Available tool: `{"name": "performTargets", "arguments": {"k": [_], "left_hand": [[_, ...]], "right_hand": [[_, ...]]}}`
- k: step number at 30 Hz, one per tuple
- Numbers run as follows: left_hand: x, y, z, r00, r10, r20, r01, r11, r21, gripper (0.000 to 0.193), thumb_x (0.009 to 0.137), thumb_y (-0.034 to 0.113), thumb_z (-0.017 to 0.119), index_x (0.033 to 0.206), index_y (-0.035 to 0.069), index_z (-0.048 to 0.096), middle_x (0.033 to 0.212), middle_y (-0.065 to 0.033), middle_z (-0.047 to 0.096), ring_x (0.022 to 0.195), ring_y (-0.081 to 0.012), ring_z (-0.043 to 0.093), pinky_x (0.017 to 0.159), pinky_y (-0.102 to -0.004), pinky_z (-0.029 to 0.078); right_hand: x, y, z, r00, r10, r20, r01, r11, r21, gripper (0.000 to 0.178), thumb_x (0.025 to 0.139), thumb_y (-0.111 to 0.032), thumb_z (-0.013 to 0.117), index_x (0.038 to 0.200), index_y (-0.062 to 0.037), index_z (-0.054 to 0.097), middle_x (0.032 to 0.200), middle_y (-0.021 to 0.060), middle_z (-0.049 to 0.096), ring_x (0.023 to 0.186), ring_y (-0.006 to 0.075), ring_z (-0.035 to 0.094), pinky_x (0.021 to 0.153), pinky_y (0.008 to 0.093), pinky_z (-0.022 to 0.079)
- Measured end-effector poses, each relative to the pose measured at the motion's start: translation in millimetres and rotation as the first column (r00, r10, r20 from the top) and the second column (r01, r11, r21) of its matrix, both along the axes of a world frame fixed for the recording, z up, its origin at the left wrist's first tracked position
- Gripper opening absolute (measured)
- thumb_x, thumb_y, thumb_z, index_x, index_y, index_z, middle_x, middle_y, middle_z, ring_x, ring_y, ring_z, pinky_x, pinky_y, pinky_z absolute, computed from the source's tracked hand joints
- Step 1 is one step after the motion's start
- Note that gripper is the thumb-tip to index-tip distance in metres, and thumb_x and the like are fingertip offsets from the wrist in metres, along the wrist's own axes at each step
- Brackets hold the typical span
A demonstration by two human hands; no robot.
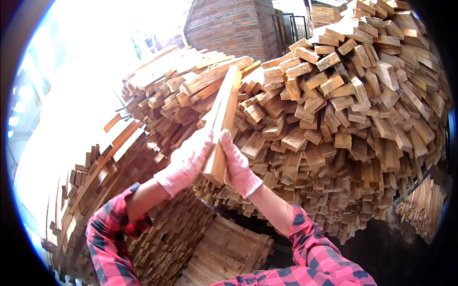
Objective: The person picks up groups of wooden slats from a large pile and stacks them neatly onto a wooden base.
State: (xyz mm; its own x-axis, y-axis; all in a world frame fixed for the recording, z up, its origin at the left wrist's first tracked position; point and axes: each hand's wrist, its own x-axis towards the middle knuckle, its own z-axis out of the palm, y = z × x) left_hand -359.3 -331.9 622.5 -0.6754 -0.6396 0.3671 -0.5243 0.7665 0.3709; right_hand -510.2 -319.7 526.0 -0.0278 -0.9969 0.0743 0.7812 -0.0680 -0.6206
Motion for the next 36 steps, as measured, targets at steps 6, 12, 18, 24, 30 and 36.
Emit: {"name": "performTargets", "arguments": {"k": [6, 12, 18, 24, 30, 36], "left_hand": [[27, 33, -13, 0.994, 0.096, -0.046, -0.089, 0.986, 0.141, 0.046, 0.109, 0.043, 0.037, 0.127, 0.007, 0.060, 0.114, -0.0157, 0.068, 0.115, -0.0295, 0.064, 0.100, -0.0397, 0.048], [11, -104, 70, 0.974, 0.177, -0.141, -0.217, 0.904, -0.369, 0.063, 0.102, 0.058, 0.045, 0.115, 0.000, 0.066, 0.108, -0.0234, 0.070, 0.104, -0.0371, 0.067, 0.092, -0.0431, 0.052], [-63, -268, 74, 0.903, 0.391, 0.179, -0.304, 0.875, -0.377, 0.058, 0.093, 0.056, 0.056, 0.125, 0.009, 0.065, 0.123, -0.0159, 0.069, 0.115, -0.0397, 0.063, 0.096, -0.0448, 0.052], [-75, -277, 71, 0.642, 0.544, 0.540, -0.269, 0.819, -0.506, 0.038, 0.088, 0.042, 0.069, 0.097, 0.006, 0.078, 0.094, -0.0100, 0.076, 0.084, -0.0244, 0.073, 0.071, -0.0379, 0.059], [-100, -199, 85, 0.806, 0.541, 0.238, -0.534, 0.840, -0.099, 0.051, 0.070, 0.051, 0.084, 0.092, 0.005, 0.078, 0.085, -0.0125, 0.075, 0.077, -0.0235, 0.071, 0.071, -0.0374, 0.056], [-29, -223, 90, 0.996, -0.029, 0.089, 0.001, 0.956, 0.293, 0.019, 0.090, 0.017, 0.071, 0.105, 0.019, 0.081, 0.090, 0.0018, 0.073, 0.074, -0.0109, 0.063, 0.070, -0.0298, 0.052]], "right_hand": [[-2, 4, 29, 0.939, 0.269, 0.216, -0.220, 0.949, -0.224, 0.048, 0.098, -0.035, 0.068, 0.130, -0.0034, 0.053, 0.106, 0.0114, 0.068, 0.099, 0.0254, 0.069, 0.089, 0.0409, 0.059], [0, -1, 26, 0.976, 0.148, 0.160, -0.144, 0.989, -0.041, 0.051, 0.087, -0.039, 0.080, 0.118, -0.0048, 0.058, 0.092, 0.0107, 0.068, 0.080, 0.0251, 0.070, 0.071, 0.0412, 0.062], [-35, 7, 3, 0.968, 0.204, 0.144, -0.198, 0.979, -0.058, 0.041, 0.092, -0.038, 0.075, 0.111, -0.0047, 0.062, 0.087, 0.0110, 0.070, 0.073, 0.0238, 0.072, 0.065, 0.0388, 0.063], [-21, -2, -5, 0.976, 0.200, 0.084, -0.196, 0.979, -0.045, 0.042, 0.091, -0.041, 0.075, 0.113, -0.0061, 0.064, 0.090, 0.0085, 0.070, 0.075, 0.0203, 0.070, 0.068, 0.0359, 0.061], [-7, -14, -21, 1.000, -0.019, 0.023, 0.019, 1.000, 0.016, 0.045, 0.087, -0.037, 0.080, 0.113, -0.0053, 0.061, 0.090, 0.0059, 0.068, 0.076, 0.0180, 0.068, 0.068, 0.0352, 0.059], [-19, 25, 7, 0.959, 0.178, 0.221, -0.157, 0.982, -0.107, 0.059, 0.088, -0.048, 0.075, 0.124, -0.0051, 0.056, 0.094, 0.0081, 0.065, 0.083, 0.0205, 0.068, 0.079, 0.0362, 0.062]]}}
